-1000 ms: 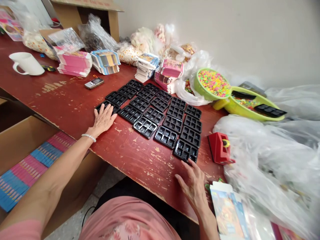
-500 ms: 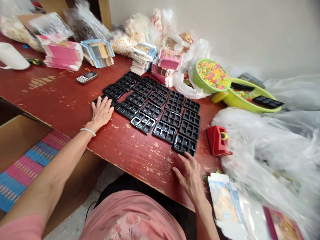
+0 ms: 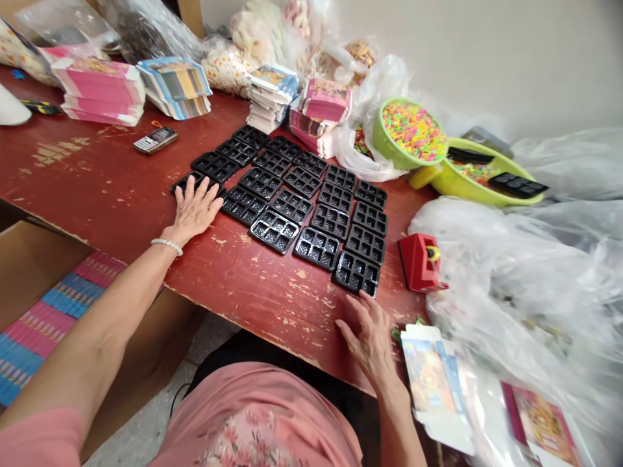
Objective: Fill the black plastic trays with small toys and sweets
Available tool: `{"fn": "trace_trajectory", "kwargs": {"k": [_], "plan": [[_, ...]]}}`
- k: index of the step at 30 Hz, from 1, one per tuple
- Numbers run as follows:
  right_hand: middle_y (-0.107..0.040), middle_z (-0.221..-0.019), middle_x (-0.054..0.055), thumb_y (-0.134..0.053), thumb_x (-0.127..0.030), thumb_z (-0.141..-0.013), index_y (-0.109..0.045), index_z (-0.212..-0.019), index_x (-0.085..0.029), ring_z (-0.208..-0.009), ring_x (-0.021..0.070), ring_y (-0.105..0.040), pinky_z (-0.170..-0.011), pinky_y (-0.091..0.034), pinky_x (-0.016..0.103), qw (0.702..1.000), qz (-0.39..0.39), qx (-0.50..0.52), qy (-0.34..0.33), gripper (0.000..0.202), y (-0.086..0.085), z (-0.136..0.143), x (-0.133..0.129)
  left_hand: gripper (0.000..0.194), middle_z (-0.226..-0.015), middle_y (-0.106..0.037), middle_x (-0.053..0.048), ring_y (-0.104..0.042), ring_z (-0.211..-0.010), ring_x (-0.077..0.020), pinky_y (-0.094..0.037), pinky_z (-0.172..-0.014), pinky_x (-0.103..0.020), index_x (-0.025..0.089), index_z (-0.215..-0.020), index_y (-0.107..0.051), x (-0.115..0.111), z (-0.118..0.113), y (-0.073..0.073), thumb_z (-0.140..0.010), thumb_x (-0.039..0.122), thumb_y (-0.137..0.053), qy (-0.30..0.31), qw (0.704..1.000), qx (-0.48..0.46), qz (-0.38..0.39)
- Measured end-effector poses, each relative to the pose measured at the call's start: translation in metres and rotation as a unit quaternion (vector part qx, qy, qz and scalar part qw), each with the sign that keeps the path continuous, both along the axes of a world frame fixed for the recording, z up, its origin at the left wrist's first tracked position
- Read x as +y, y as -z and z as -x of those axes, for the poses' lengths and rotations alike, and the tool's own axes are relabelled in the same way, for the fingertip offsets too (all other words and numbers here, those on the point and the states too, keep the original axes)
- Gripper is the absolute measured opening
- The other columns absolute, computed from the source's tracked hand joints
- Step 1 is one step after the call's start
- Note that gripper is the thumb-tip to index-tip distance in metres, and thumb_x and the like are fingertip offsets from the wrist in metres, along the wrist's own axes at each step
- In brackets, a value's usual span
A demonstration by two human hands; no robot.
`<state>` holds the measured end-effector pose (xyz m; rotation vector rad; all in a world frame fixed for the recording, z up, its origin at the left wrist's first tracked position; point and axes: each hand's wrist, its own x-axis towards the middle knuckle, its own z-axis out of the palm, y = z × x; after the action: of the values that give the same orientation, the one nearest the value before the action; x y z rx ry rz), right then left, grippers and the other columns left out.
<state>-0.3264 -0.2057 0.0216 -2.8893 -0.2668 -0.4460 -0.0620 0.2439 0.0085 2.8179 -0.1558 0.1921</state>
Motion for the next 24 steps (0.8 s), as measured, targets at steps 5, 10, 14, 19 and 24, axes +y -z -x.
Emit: {"fn": "trace_trajectory", "kwargs": {"k": [5,10,14,19,24], "plan": [[-0.053,-0.144,0.020,-0.058,-0.033,-0.101,-0.055,-0.140,-0.020,-0.128,0.0345,-0.058,-0.102,-0.050,0.054,1.000,-0.008,-0.013,-0.004,0.041,-0.001,0.002,0.001,0.065,-0.171,-0.030,-0.012,-0.007,-0.160,-0.0398,0.001,-0.123,-0.074,0.019,-0.160,-0.043,-0.007,-0.002,-0.004,-0.107,0.050,-0.022,-0.015,1.000,-0.007,0.019],[-0.051,-0.146,0.019,-0.058,-0.034,-0.101,-0.056,-0.140,-0.022,-0.127,0.0339,-0.059,-0.101,-0.051,0.054,1.000,-0.011,-0.006,-0.001,0.041,0.002,0.002,-0.002,0.061,-0.167,-0.036,-0.014,-0.011,-0.160,-0.0376,0.007,-0.122,-0.072,0.017,-0.156,-0.048,-0.009,-0.010,-0.004,-0.109,0.049,-0.028,0.010,0.997,-0.080,0.004],[-0.051,-0.147,0.019,-0.057,-0.036,-0.102,-0.056,-0.140,-0.022,-0.130,0.0349,-0.057,-0.102,-0.050,0.056,1.000,-0.009,0.004,0.002,0.041,0.002,0.003,-0.003,0.057,-0.168,-0.036,-0.014,-0.012,-0.159,-0.0364,0.007,-0.121,-0.073,0.016,-0.155,-0.048,-0.010,-0.017,-0.007,-0.110,0.046,-0.032,0.021,0.997,-0.072,0.006],[-0.053,-0.146,0.018,-0.057,-0.037,-0.102,-0.056,-0.140,-0.024,-0.129,0.0342,-0.058,-0.104,-0.049,0.057,1.000,-0.013,0.002,0.013,0.041,0.002,0.003,-0.002,0.055,-0.168,-0.036,-0.010,-0.016,-0.158,-0.0349,0.002,-0.121,-0.073,0.017,-0.155,-0.047,-0.010,-0.025,-0.010,-0.110,0.044,-0.033,0.057,0.997,-0.046,0.014],[-0.052,-0.148,0.018,-0.059,-0.037,-0.101,-0.054,-0.143,-0.024,-0.131,0.0349,-0.056,-0.105,-0.049,0.058,0.999,-0.013,0.027,0.013,0.044,0.000,0.000,-0.001,0.054,-0.161,-0.048,-0.010,-0.024,-0.157,-0.0346,0.001,-0.123,-0.069,0.023,-0.148,-0.058,-0.014,-0.018,-0.008,-0.107,0.047,-0.033,0.094,0.990,-0.103,0.034]]}}
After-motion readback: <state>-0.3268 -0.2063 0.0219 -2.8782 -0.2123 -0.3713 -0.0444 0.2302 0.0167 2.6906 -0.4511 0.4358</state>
